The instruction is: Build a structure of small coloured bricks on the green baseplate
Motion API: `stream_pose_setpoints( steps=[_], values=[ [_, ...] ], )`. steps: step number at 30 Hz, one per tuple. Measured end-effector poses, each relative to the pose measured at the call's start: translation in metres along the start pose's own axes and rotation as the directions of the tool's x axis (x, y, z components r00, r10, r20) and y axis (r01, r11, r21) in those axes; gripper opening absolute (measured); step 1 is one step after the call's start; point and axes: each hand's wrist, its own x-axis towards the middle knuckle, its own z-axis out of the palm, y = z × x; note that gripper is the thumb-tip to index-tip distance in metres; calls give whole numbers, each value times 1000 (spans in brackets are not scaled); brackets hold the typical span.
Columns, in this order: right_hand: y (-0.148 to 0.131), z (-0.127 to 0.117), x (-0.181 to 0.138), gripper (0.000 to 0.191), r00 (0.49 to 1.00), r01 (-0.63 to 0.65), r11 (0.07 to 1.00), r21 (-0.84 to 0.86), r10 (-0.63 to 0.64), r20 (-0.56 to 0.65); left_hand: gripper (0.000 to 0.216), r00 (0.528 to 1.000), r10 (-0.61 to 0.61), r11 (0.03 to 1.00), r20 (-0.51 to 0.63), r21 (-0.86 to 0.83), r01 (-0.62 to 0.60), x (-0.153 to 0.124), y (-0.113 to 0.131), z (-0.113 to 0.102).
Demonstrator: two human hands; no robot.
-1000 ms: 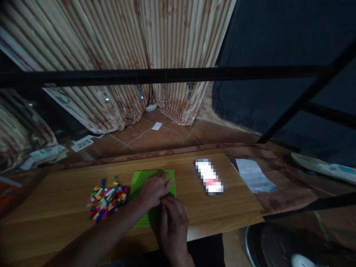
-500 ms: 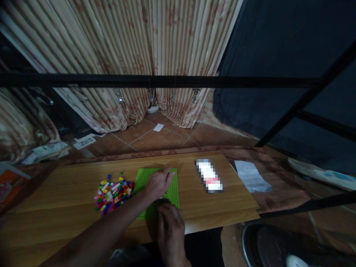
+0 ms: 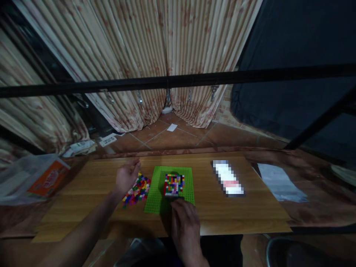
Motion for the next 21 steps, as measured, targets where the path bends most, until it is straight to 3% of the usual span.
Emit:
stream_pose_setpoints(
  steps=[2,7,13,21],
  values=[
    [0,3,14,23,999,53,997,-57,-53,11,32,990,-116,987,-82,101,124,3,-38,-15],
    [9,20,40,27,983,166,969,-184,-147,113,36,946,-324,901,-27,295,317,5,-105,-34],
    [37,25,39,28,951,264,955,-136,-235,202,35,982,-189,896,15,413,166,13,-138,-22],
    [65,2,51,29,907,330,944,-9,-314,282,31,990,-86,911,109,411,34,44,-142,-3]
  ],
)
